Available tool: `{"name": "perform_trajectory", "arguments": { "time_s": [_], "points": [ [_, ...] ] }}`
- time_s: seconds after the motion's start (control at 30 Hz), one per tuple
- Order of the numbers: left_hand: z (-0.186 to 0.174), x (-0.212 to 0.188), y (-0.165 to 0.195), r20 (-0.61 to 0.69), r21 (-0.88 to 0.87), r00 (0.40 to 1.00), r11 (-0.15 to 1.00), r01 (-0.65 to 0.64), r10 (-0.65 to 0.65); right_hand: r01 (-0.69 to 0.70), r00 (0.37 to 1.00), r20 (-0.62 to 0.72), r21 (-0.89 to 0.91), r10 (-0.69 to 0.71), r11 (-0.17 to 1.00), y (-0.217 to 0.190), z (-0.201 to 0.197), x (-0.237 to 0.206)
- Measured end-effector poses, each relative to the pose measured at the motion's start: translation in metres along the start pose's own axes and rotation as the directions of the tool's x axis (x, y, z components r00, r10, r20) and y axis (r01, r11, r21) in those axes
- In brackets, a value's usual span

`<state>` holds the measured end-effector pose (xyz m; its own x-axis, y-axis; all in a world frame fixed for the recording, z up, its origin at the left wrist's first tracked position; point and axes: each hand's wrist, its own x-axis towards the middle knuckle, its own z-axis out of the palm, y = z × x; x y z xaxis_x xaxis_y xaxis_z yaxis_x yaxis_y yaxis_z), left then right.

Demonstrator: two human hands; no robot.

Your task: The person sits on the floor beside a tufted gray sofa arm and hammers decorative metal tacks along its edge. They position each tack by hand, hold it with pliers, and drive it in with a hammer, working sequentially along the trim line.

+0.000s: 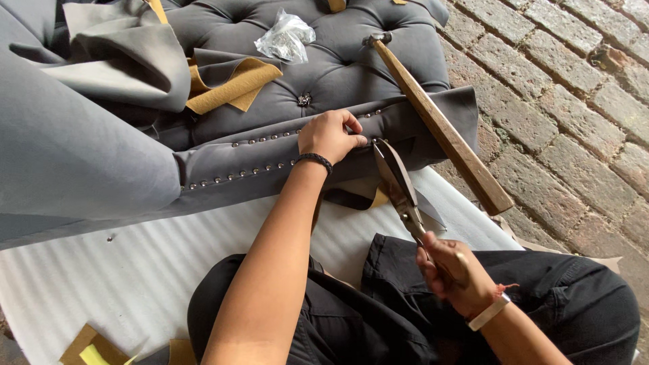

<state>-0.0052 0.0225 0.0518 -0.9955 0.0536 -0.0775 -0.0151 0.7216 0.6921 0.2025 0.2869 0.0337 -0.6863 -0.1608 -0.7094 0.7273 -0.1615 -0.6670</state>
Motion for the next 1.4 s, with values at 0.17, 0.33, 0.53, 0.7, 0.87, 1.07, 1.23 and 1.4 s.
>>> {"name": "perform_trajectory", "arguments": {
  "time_s": [0.17,0.33,0.53,0.7,0.87,1.07,1.23,1.4],
  "points": [
    [-0.001,0.003,-0.001,0.014,0.021,1.000,1.000,0.018,-0.018,-0.134,0.969,0.249,0.524,0.000,0.841,0.020,0.010,0.004],
    [0.000,-0.001,-0.004,-0.023,0.005,0.999,0.999,-0.034,0.034,0.155,0.960,-0.211,-0.141,-0.182,0.978,0.060,0.054,0.037],
    [0.000,-0.005,-0.003,-0.046,-0.003,0.995,0.996,-0.084,0.084,0.233,0.961,-0.144,-0.048,-0.238,0.971,0.075,0.066,0.045],
    [0.001,-0.003,-0.007,-0.051,0.000,0.994,0.995,-0.096,0.096,0.149,0.960,0.122,0.534,-0.251,0.832,0.056,0.071,0.046],
    [0.005,-0.002,-0.010,-0.043,0.026,0.995,0.996,-0.086,0.087,0.367,0.930,-0.118,0.254,-0.348,0.895,0.030,0.071,0.060],
    [0.005,0.013,-0.005,0.141,-0.740,0.951,0.667,-0.084,0.276,0.369,0.924,0.106,0.017,-0.368,0.929,0.046,0.042,0.041],
    [0.004,0.007,-0.002,0.302,-0.863,0.898,0.492,0.115,0.320,0.309,0.946,0.102,0.013,-0.308,0.951,0.048,0.032,0.024],
    [-0.023,0.000,-0.014,0.041,-0.801,0.997,0.598,-0.007,0.067,0.256,0.967,0.035,-0.072,-0.254,0.964,0.037,0.040,0.008]
  ]
}}
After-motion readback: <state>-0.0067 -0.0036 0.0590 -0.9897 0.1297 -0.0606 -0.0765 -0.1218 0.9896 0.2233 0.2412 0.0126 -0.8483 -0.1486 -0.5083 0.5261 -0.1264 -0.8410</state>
